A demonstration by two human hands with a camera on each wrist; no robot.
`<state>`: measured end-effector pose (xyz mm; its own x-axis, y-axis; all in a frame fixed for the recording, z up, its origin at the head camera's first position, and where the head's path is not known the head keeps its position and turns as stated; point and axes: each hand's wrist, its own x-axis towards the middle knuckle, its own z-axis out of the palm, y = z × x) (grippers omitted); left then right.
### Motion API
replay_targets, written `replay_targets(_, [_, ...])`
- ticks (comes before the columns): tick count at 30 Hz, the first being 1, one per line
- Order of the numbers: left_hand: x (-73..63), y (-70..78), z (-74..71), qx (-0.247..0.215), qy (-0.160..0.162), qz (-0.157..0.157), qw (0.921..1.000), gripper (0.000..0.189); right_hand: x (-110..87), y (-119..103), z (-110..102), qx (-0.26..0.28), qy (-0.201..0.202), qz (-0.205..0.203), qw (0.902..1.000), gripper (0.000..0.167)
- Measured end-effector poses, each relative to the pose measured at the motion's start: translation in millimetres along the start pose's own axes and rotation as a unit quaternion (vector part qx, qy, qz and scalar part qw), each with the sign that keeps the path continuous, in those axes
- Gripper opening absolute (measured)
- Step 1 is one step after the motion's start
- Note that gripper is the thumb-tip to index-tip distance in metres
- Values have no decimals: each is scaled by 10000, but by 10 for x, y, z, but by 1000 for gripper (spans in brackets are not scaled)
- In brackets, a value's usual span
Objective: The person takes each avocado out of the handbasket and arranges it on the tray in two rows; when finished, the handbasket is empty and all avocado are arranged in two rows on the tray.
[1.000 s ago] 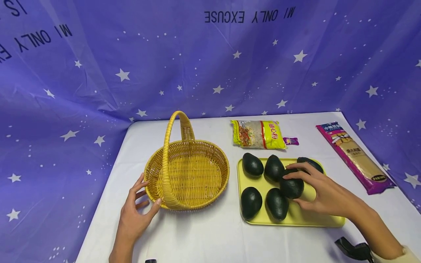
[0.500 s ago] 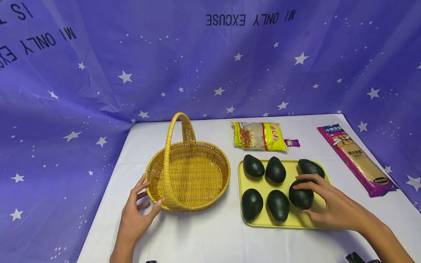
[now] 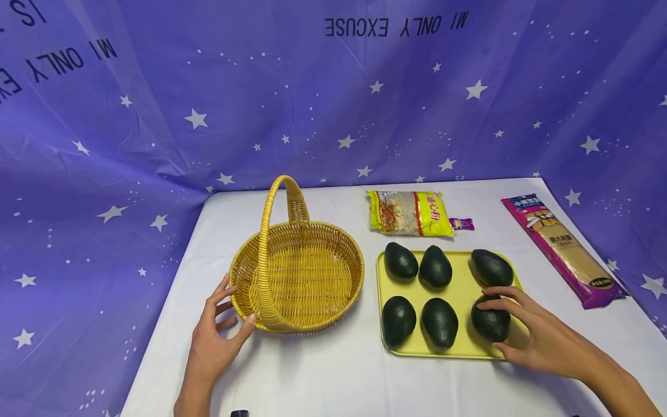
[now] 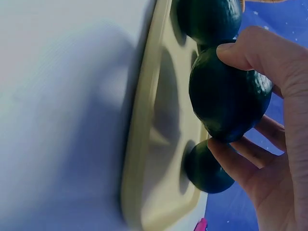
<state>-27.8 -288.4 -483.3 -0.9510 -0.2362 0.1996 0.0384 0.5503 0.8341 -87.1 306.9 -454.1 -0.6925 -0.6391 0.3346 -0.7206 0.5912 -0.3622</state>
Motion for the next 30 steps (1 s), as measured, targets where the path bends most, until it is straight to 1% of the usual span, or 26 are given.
replay_targets(3, [5, 3, 1, 18, -19, -9, 10000, 70, -57, 28, 3, -38, 70, -42, 10000, 84])
replay_targets(11, [13, 2, 9, 17, -36, -28, 10000, 70, -215, 100, -5, -41, 138, 71, 9999, 89])
replay_targets(19, [8, 11, 0, 4, -21, -81, 10000, 70, -309, 138, 6, -19, 183, 192, 9996, 92])
replay_targets(25, [3, 15, 0, 22, -51, -102, 9999, 70, -335, 105, 12, 22, 51, 467, 9989, 91])
replay_targets(30, [5, 9, 3, 15, -69, -64, 10000, 70, -351, 79, 9, 4, -50, 531, 9986, 89])
